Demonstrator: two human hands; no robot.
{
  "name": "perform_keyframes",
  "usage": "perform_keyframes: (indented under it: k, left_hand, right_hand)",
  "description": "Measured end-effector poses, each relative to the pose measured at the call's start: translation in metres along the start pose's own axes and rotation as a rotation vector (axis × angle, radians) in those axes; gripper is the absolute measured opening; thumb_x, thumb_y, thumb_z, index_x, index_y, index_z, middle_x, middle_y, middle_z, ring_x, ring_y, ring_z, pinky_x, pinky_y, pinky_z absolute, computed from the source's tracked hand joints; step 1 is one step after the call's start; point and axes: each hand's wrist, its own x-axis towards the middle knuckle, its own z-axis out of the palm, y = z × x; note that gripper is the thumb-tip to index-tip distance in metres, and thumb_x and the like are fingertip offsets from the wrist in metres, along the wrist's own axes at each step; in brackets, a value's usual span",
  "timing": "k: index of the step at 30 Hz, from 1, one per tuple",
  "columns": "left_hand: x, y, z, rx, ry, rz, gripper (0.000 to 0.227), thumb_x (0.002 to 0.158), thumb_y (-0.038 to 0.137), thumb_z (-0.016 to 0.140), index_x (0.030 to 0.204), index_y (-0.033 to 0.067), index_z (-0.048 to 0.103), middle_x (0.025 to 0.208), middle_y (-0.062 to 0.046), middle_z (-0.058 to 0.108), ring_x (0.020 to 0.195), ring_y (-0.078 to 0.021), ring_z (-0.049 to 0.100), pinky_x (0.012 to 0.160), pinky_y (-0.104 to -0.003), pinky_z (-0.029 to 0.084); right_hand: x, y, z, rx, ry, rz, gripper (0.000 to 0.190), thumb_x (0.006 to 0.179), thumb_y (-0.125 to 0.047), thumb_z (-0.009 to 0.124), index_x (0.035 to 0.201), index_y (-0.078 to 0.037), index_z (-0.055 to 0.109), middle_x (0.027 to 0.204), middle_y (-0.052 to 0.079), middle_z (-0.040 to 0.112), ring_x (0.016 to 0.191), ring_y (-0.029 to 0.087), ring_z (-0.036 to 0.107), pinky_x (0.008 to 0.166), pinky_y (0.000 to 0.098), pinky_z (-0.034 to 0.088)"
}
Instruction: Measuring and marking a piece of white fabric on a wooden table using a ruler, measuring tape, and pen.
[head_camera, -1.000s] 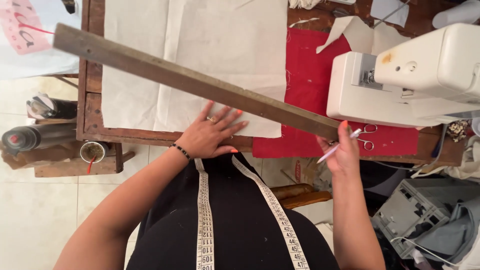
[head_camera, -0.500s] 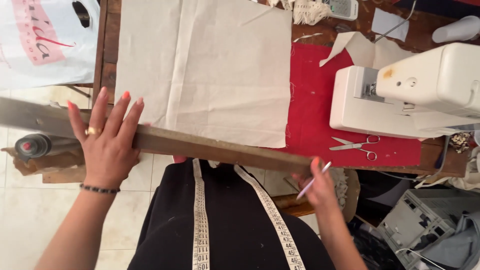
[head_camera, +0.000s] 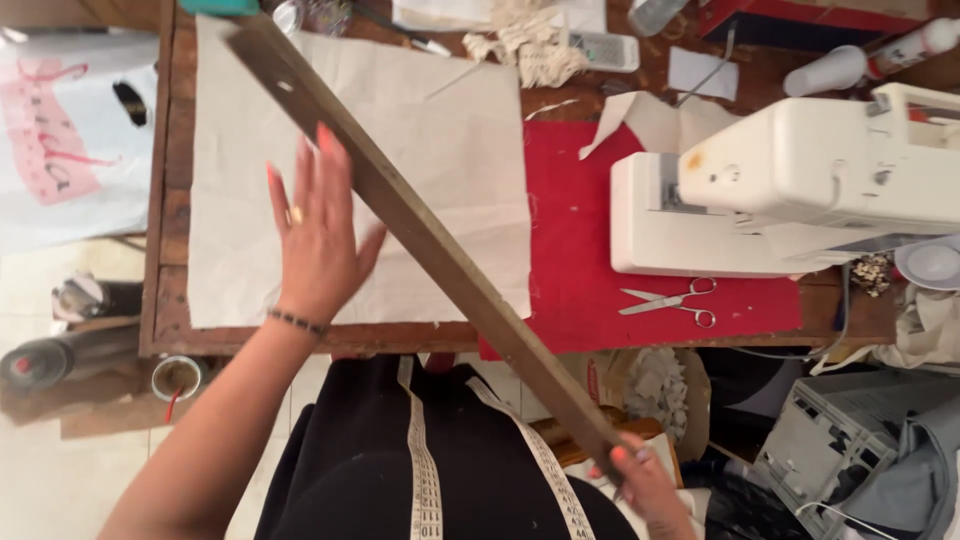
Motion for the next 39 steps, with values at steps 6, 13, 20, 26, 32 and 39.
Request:
perform_keyframes:
  k: [6, 13, 20, 26, 32, 39]
  left_hand:
    - [-0.097, -0.057, 0.071, 0.032, -0.237, 0.051, 0.086, 0.095, 0.075, 0.02, 0.167, 0.0298, 0.005, 0.175, 0.002, -0.007, 0.16, -0.0243, -0.013, 0.122, -0.064, -0.013]
    - [-0.128, -0.071, 0.069, 0.07, -0.076, 0.06, 0.083, 0.097, 0.073, 0.032, 0.166, 0.0278, 0.026, 0.174, -0.004, 0.023, 0.161, -0.0322, 0.014, 0.118, -0.075, 0.012]
    - [-0.088, -0.052, 0.07, -0.074, -0.16, 0.177, 0.084, 0.099, 0.069, 0.036, 0.166, 0.0186, 0.022, 0.172, -0.008, 0.018, 0.159, -0.0324, 0.013, 0.125, -0.061, 0.005]
    - [-0.004, 0.012, 0.104, -0.184, -0.305, 0.357, 0.091, 0.096, 0.077, 0.031, 0.165, 0.0191, 0.018, 0.172, -0.007, 0.014, 0.158, -0.0318, 0.011, 0.124, -0.059, 0.006]
    - [0.031, 0.03, 0.138, -0.114, -0.407, 0.408, 0.103, 0.087, 0.088, 0.033, 0.164, 0.0213, 0.019, 0.171, -0.007, 0.017, 0.157, -0.0343, 0.011, 0.122, -0.063, 0.003]
    - [0.035, 0.033, 0.135, -0.128, -0.518, 0.402, 0.106, 0.085, 0.088, 0.035, 0.165, 0.0211, 0.015, 0.172, -0.008, 0.013, 0.158, -0.0321, 0.006, 0.122, -0.063, 0.001]
  right_hand:
    - [-0.002, 0.013, 0.077, -0.28, -0.277, -0.198, 0.053, 0.09, -0.043, 0.068, 0.126, -0.004, 0.07, 0.117, 0.007, 0.074, 0.105, 0.016, 0.071, 0.088, 0.0285, 0.052]
    - [-0.046, 0.021, 0.187, -0.011, 0.034, 0.167, 0.078, 0.083, -0.042, 0.07, 0.15, -0.007, 0.053, 0.147, 0.012, 0.066, 0.13, 0.024, 0.067, 0.105, 0.0364, 0.053]
    - [-0.084, -0.019, 0.268, 0.254, 0.102, -0.065, 0.051, 0.089, -0.032, 0.065, 0.127, 0.002, 0.071, 0.108, 0.021, 0.083, 0.097, 0.028, 0.077, 0.084, 0.0355, 0.057]
    - [-0.085, -0.004, 0.279, 0.334, 0.144, -0.089, 0.045, 0.093, -0.032, 0.064, 0.122, 0.001, 0.071, 0.096, 0.014, 0.077, 0.085, 0.023, 0.07, 0.077, 0.0324, 0.051]
    - [-0.075, 0.013, 0.272, 0.391, 0.146, -0.118, 0.048, 0.091, -0.03, 0.066, 0.127, 0.002, 0.068, 0.107, 0.018, 0.079, 0.093, 0.026, 0.073, 0.081, 0.0358, 0.055]
    - [-0.095, -0.023, 0.288, 0.612, 0.185, -0.013, 0.045, 0.092, -0.022, 0.063, 0.128, 0.006, 0.066, 0.113, 0.028, 0.078, 0.103, 0.038, 0.074, 0.091, 0.0436, 0.056]
